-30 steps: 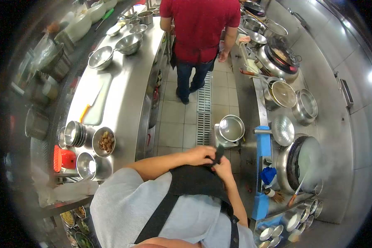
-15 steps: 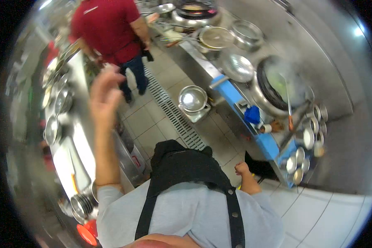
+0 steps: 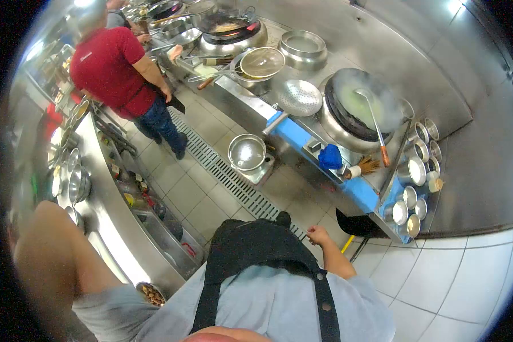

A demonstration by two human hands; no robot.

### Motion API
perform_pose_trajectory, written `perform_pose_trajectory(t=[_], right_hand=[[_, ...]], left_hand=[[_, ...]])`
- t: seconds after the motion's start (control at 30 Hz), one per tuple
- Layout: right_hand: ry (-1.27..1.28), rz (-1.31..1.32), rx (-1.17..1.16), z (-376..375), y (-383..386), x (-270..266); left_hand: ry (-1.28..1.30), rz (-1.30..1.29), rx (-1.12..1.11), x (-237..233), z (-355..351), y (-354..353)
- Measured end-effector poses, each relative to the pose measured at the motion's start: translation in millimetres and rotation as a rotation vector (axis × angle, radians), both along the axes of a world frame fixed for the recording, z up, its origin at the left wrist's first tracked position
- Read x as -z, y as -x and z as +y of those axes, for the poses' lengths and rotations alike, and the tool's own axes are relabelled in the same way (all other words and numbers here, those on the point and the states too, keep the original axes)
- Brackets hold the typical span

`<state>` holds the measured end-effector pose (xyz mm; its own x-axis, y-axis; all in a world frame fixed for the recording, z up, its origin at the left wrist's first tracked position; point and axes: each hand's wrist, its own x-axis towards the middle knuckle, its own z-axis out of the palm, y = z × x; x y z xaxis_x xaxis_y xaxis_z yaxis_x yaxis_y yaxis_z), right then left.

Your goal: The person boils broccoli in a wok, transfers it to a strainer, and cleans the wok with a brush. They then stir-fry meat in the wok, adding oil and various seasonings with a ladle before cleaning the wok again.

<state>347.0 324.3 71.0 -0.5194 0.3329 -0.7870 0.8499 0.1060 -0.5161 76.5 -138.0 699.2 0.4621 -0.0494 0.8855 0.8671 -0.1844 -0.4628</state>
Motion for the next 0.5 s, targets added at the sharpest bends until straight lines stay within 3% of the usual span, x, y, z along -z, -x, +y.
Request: perform_pose_trajectory(t=[0.17, 0.37, 0.5], right_hand=[[-0.060, -0.113, 0.079, 17.8, -8.8, 7.9], [-0.201, -0.183, -0.392, 46.7, -5.9, 70.1], [-0.161, -0.093, -0.194, 25.0, 23.2, 22.6]], left_hand=[[-0.017, 0.000, 0.012, 5.8, 20.2, -7.1], [-0.067, -0.018, 0.056, 22.2, 38.0, -5.1], [-0.070, -0.045, 0.075, 24.0, 46.9, -3.4]])
